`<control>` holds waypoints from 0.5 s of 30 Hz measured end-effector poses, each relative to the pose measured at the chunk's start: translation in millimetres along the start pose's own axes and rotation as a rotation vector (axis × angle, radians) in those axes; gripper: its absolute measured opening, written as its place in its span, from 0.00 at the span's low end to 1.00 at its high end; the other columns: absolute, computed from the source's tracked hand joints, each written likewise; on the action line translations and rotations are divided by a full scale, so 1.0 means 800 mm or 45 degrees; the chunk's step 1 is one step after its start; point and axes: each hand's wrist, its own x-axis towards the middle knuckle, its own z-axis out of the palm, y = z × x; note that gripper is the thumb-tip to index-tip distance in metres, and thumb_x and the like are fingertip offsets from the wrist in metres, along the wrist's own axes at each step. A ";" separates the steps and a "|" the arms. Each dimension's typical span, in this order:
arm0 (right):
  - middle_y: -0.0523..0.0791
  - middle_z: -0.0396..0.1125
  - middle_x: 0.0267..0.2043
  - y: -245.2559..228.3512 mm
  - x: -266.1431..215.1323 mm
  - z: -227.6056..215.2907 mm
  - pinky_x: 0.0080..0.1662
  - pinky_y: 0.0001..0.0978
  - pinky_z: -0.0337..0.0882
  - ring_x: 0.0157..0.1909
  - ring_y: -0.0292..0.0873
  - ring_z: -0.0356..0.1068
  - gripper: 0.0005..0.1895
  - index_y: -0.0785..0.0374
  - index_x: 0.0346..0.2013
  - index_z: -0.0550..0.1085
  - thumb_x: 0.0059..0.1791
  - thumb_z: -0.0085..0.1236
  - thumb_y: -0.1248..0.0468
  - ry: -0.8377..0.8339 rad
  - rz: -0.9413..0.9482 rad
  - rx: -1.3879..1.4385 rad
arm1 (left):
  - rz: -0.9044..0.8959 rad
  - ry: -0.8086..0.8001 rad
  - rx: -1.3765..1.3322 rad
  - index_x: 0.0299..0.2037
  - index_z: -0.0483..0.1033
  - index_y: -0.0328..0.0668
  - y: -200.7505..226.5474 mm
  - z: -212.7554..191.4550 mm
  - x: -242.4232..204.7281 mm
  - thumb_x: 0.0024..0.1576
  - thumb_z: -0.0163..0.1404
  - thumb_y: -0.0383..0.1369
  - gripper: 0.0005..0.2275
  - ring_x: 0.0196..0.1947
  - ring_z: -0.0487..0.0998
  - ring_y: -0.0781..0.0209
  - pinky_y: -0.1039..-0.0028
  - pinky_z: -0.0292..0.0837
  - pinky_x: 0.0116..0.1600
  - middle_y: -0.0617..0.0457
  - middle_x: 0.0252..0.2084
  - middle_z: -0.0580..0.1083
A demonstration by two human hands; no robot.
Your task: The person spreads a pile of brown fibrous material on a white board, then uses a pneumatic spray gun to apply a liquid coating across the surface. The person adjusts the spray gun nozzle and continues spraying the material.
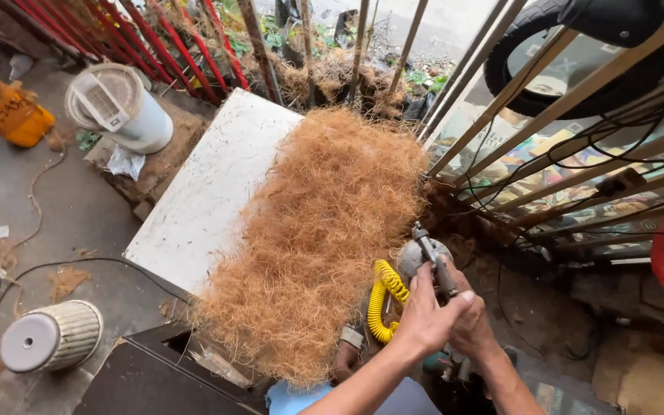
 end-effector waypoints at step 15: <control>0.49 0.76 0.41 -0.030 0.025 0.004 0.24 0.29 0.63 0.17 0.36 0.57 0.11 0.68 0.43 0.75 0.52 0.51 0.63 0.305 0.371 0.133 | 0.100 -0.409 0.622 0.71 0.39 0.30 -0.257 0.030 0.048 0.43 0.57 0.44 0.49 0.74 0.42 0.42 0.66 0.40 0.74 0.34 0.74 0.42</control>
